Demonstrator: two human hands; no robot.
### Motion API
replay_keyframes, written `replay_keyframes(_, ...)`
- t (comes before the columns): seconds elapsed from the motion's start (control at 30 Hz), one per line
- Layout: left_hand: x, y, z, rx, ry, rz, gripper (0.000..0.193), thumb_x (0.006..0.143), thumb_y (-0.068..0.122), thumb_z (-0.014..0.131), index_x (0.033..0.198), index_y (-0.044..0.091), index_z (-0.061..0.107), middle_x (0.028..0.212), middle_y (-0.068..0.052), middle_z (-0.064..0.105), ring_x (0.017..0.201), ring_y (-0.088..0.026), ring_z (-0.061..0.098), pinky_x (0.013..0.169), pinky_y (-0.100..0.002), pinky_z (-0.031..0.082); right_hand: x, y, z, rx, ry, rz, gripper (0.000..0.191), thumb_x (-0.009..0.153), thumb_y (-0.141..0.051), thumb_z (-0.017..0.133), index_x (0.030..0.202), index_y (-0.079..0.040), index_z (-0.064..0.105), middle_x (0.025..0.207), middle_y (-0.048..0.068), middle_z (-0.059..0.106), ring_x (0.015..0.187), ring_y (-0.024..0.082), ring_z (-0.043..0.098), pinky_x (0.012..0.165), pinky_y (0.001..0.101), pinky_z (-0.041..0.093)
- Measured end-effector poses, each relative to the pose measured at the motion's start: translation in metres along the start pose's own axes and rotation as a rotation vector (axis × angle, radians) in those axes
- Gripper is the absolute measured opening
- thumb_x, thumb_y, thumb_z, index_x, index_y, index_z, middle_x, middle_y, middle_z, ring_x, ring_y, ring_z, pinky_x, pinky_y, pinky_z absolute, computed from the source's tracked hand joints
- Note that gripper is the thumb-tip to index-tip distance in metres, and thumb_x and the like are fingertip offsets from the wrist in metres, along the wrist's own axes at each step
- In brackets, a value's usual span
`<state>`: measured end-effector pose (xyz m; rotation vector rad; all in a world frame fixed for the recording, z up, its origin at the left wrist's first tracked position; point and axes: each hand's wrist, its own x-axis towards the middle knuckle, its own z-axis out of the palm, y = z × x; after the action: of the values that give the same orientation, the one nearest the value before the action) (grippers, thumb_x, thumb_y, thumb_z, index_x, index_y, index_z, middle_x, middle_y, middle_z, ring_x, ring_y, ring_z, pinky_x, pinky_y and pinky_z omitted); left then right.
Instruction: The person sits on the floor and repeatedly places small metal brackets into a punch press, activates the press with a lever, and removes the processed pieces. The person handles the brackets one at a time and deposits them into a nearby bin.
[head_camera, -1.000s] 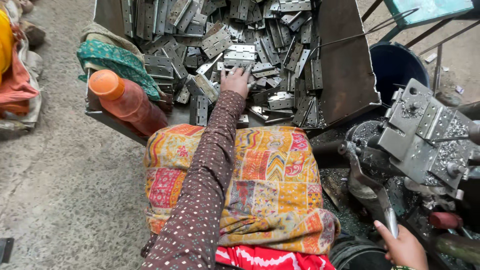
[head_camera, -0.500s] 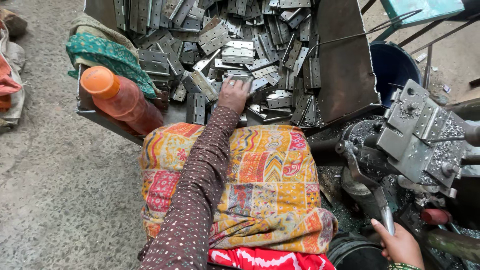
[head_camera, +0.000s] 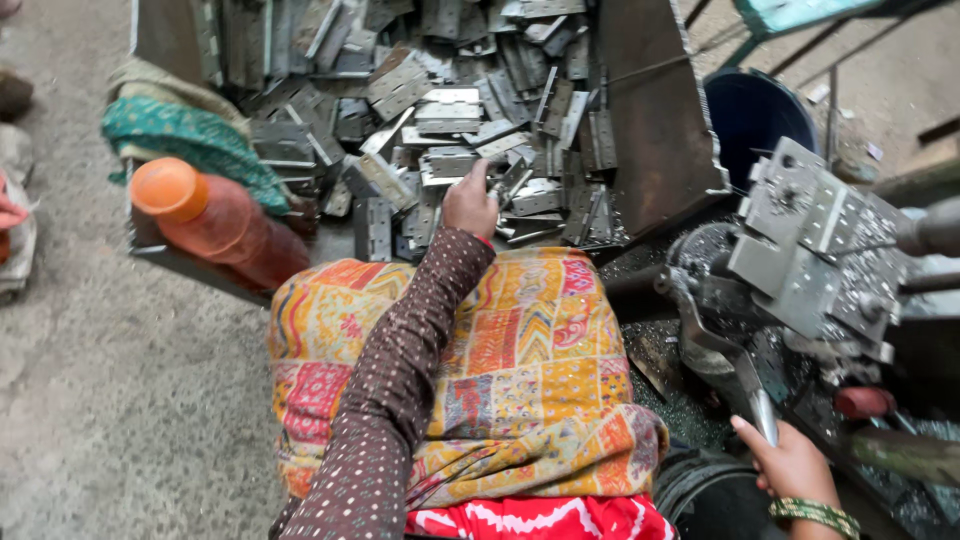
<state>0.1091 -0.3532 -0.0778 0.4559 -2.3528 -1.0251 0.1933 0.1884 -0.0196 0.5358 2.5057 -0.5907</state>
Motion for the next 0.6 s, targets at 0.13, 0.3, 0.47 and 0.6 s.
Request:
replay_keyframes(0.13,-0.020,0.086,0.008,-0.231,-0.094,0.183,0.050,0.082,0.002,0.067,0.130,0.010,0.059,0.096,-0.020,0.070,0.090,-0.041,0.068,0.077,-0.048,0.054,-0.016,-0.016,0.004,-0.018,0.037,-0.023,0.053,0.087,-0.052,0.071,0.084,0.001,0.066,0.060,0.011,0.063,0.047,0.021,0.061,0.048,0.0377,0.050)
replay_keyframes(0.3,-0.050,0.206,0.041,-0.466,-0.174,0.330,0.048,0.081,0.003,0.065,0.127,0.015,0.062,0.108,-0.015,0.072,0.100,-0.037,0.070,0.085,-0.045,0.056,-0.037,-0.033,0.004,-0.115,0.066,-0.026,0.052,0.088,-0.056,0.066,0.090,-0.004,0.067,0.066,0.015,0.070,0.052,0.027,0.069,0.059,0.0407,0.055)
replay_keyframes(0.47,-0.074,0.265,0.102,0.083,-0.306,0.573,0.049,0.095,0.032,0.060,0.135,0.004,0.062,0.128,-0.019,0.059,0.119,-0.038,0.058,0.112,-0.053,0.038,-0.045,-0.041,0.005,-0.121,0.075,-0.065,0.057,0.088,-0.059,0.064,0.093,-0.002,0.066,0.069,0.018,0.073,0.054,0.031,0.072,0.062,0.0432,0.057)
replay_keyframes(0.6,-0.110,0.262,0.124,0.346,-0.355,0.731,0.053,0.099,0.043,0.048,0.131,0.003,0.063,0.147,-0.014,0.054,0.141,-0.032,0.046,0.125,-0.056,0.023,-0.043,-0.042,0.005,-0.110,0.037,-0.074,0.059,0.088,-0.059,0.062,0.096,-0.001,0.065,0.068,0.018,0.072,0.052,0.031,0.071,0.061,0.0450,0.058)
